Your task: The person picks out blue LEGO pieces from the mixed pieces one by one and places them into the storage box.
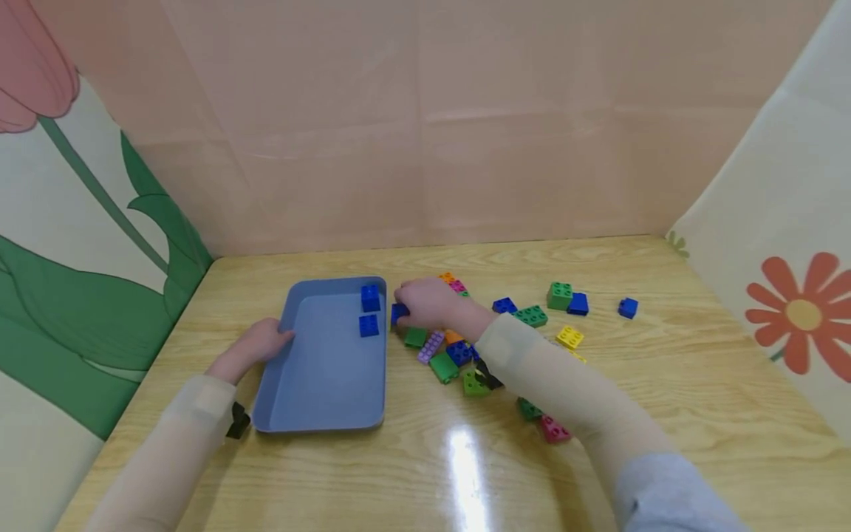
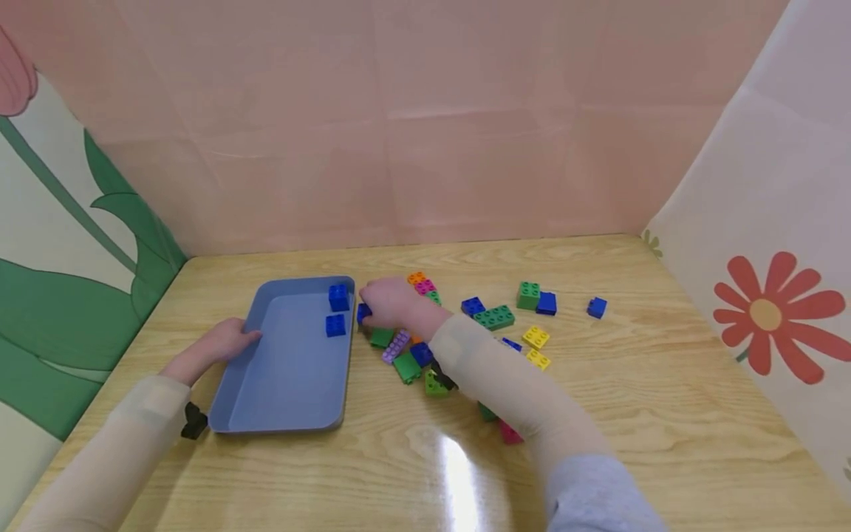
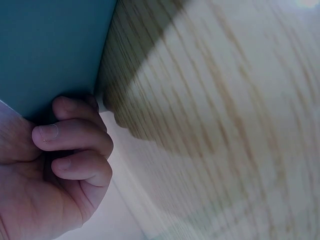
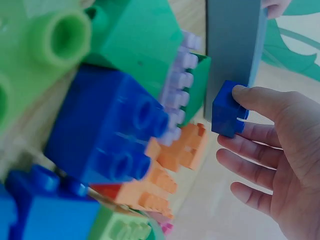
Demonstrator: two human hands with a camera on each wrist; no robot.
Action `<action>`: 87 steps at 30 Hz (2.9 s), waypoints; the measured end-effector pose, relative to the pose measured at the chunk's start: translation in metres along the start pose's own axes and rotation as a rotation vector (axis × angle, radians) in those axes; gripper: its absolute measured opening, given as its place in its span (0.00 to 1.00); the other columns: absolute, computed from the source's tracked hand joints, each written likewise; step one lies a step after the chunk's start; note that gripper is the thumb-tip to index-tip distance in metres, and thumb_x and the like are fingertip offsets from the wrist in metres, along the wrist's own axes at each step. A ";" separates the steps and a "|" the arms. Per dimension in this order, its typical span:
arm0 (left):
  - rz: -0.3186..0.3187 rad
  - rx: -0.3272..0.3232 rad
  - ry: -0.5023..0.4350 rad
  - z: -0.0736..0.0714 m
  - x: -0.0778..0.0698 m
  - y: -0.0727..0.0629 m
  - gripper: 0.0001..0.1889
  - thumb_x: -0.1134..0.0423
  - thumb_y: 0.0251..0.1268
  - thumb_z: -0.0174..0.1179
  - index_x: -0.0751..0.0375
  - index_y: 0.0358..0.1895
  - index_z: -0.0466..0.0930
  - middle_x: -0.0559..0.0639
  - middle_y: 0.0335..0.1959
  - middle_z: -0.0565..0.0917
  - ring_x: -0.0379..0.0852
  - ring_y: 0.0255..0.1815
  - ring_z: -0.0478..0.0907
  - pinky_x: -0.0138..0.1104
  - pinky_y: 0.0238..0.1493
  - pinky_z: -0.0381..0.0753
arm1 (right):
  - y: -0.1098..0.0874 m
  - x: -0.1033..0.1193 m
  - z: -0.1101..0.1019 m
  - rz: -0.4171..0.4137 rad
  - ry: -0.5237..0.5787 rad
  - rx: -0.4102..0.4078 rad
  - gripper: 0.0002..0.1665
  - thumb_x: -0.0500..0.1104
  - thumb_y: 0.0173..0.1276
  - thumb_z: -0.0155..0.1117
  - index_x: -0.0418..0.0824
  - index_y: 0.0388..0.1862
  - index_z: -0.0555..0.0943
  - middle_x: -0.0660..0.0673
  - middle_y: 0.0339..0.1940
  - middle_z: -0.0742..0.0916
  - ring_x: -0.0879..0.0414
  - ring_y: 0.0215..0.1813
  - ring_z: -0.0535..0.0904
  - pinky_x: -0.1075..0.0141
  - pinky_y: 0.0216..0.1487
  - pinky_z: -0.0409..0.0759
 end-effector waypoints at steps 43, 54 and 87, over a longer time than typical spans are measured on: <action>0.053 -0.007 -0.015 0.001 -0.002 0.003 0.19 0.62 0.76 0.44 0.80 0.52 0.73 0.61 0.36 0.80 0.51 0.37 0.77 0.43 0.41 0.77 | 0.016 0.083 -0.004 -0.278 -0.161 0.012 0.25 0.57 0.70 0.60 0.46 0.58 0.76 0.49 0.46 0.81 0.56 0.44 0.76 0.64 0.43 0.77; 0.047 -0.009 -0.038 0.002 -0.002 0.002 0.19 0.62 0.77 0.43 0.79 0.51 0.73 0.58 0.32 0.78 0.50 0.34 0.76 0.42 0.38 0.77 | 0.020 0.087 0.013 -0.261 -0.217 0.101 0.23 0.56 0.70 0.61 0.46 0.57 0.77 0.48 0.45 0.82 0.55 0.45 0.76 0.64 0.42 0.75; 0.053 -0.020 -0.022 0.000 -0.003 0.000 0.18 0.62 0.77 0.43 0.77 0.47 0.74 0.55 0.28 0.75 0.49 0.31 0.74 0.40 0.35 0.75 | 0.022 0.066 0.015 -0.103 -0.272 0.108 0.26 0.59 0.68 0.63 0.43 0.56 0.80 0.45 0.50 0.83 0.53 0.45 0.71 0.63 0.45 0.73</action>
Point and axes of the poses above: each hand's wrist, its own y-axis towards the middle knuckle, its own z-axis out of the palm, x = y × z, the point moved 7 cm from there along y, towards the middle knuckle
